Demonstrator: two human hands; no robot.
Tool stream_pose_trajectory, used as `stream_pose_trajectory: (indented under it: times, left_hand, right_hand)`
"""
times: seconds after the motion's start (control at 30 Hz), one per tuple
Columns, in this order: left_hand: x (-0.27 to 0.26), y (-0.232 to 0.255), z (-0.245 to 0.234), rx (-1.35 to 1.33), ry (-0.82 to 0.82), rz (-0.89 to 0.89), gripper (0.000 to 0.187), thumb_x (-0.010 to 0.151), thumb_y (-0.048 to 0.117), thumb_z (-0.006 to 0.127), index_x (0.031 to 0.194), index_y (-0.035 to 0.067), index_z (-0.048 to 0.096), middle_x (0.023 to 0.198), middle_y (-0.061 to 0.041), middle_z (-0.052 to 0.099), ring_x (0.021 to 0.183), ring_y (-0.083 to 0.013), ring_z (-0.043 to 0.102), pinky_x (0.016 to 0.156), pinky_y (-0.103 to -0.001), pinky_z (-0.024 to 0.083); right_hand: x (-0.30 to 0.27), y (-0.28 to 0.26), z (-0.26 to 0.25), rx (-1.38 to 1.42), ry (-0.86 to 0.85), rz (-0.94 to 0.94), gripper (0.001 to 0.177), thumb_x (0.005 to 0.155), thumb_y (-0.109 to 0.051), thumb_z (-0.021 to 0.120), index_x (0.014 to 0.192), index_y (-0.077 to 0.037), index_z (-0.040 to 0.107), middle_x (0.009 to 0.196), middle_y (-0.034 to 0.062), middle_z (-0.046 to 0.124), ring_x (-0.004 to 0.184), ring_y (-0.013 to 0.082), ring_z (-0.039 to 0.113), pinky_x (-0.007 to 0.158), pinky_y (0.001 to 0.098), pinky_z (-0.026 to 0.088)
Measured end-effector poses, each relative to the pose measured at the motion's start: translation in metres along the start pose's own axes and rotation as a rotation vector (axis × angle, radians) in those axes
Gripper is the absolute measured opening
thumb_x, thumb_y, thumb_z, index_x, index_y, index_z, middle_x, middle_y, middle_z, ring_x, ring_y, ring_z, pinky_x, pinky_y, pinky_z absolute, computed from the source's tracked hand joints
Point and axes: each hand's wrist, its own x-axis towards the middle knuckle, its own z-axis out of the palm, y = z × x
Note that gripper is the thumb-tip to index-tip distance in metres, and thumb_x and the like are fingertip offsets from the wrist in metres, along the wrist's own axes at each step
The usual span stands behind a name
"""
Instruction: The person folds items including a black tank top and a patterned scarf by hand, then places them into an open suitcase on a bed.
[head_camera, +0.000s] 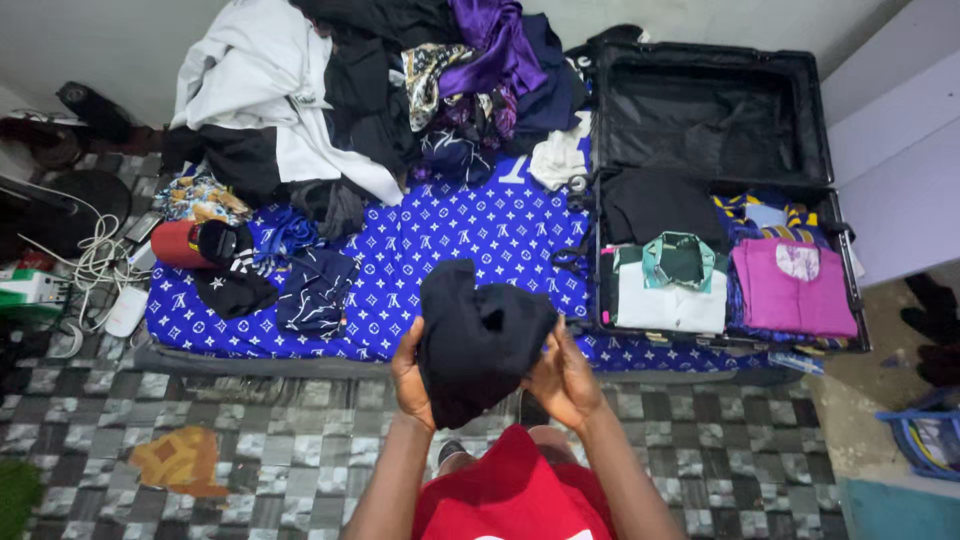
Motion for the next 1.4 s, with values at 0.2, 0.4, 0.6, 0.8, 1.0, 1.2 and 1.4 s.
stream_pose_trajectory:
  times: [0.2,0.4,0.6,0.8,1.0,1.2,1.4]
  left_hand:
    - [0.011,0.02,0.026,0.799,0.103,0.184,0.064,0.091,0.036,0.075,0.139,-0.001,0.056,0.13,-0.016,0.067,0.117,-0.0258,0.066,0.103,-0.043,0.052]
    - [0.022,0.016,0.056,1.412,0.25,0.248,0.086,0.07,0.036,0.088,0.143,0.013,0.049,0.125,-0.011,0.064,0.113,-0.0194,0.065,0.096,-0.034,0.054]
    - [0.056,-0.006,0.061,1.792,0.448,0.192,0.043,0.081,0.033,0.081,0.114,0.008,0.075,0.107,-0.009,0.078,0.1,-0.0189,0.074,0.089,-0.033,0.056]
    - [0.069,-0.009,0.04,1.481,0.283,0.734,0.02,0.088,0.014,0.075,0.106,0.006,0.072,0.119,-0.003,0.068,0.114,-0.0183,0.064,0.093,-0.03,0.053]
    - [0.076,-0.003,0.008,1.033,0.249,0.745,0.018,0.096,0.005,0.064,0.114,0.005,0.059,0.104,-0.011,0.071,0.099,-0.0188,0.067,0.091,-0.03,0.051]
    - [0.073,-0.017,0.03,0.771,0.193,0.516,0.043,0.09,-0.001,0.058,0.132,0.004,0.054,0.113,-0.01,0.067,0.102,-0.0183,0.065,0.09,-0.031,0.051]
    - [0.073,-0.019,0.076,0.48,0.002,0.446,0.046,0.095,0.008,0.056,0.14,0.0,0.054,0.125,-0.011,0.067,0.107,-0.0218,0.066,0.092,-0.039,0.053]
  right_hand:
    - [0.013,-0.033,0.024,-0.097,-0.147,-0.185,0.044,0.094,-0.017,0.07,0.133,-0.002,0.058,0.122,0.0141,0.067,0.114,0.0301,0.065,0.1,0.0485,0.053]
    - [0.016,-0.077,0.048,-0.256,-0.291,-0.296,0.047,0.086,-0.007,0.072,0.131,-0.003,0.059,0.116,0.0072,0.07,0.108,0.0208,0.07,0.098,0.0368,0.055]
    - [0.036,-0.118,0.049,-0.4,-0.179,-0.292,0.023,0.097,-0.017,0.069,0.114,-0.001,0.068,0.103,0.005,0.073,0.093,0.0177,0.07,0.084,0.0334,0.056]
    - [0.044,-0.18,0.027,-1.044,0.062,-0.388,0.032,0.104,-0.028,0.065,0.109,0.001,0.078,0.091,0.0019,0.067,0.085,0.0152,0.054,0.074,0.0335,0.044]
    - [0.037,-0.231,0.024,-1.296,-0.081,-0.513,0.033,0.096,-0.033,0.065,0.111,-0.005,0.074,0.096,-0.0063,0.074,0.09,0.0056,0.063,0.08,0.0254,0.051]
    - [0.03,-0.249,0.033,-1.874,0.036,-0.488,0.033,0.101,-0.03,0.071,0.109,0.002,0.075,0.093,0.0116,0.066,0.082,0.0212,0.065,0.076,0.0338,0.051]
    - [0.024,-0.243,0.033,-0.721,-0.317,-0.358,0.037,0.096,-0.021,0.067,0.127,0.0,0.065,0.103,0.0089,0.074,0.096,0.018,0.073,0.09,0.0333,0.059]
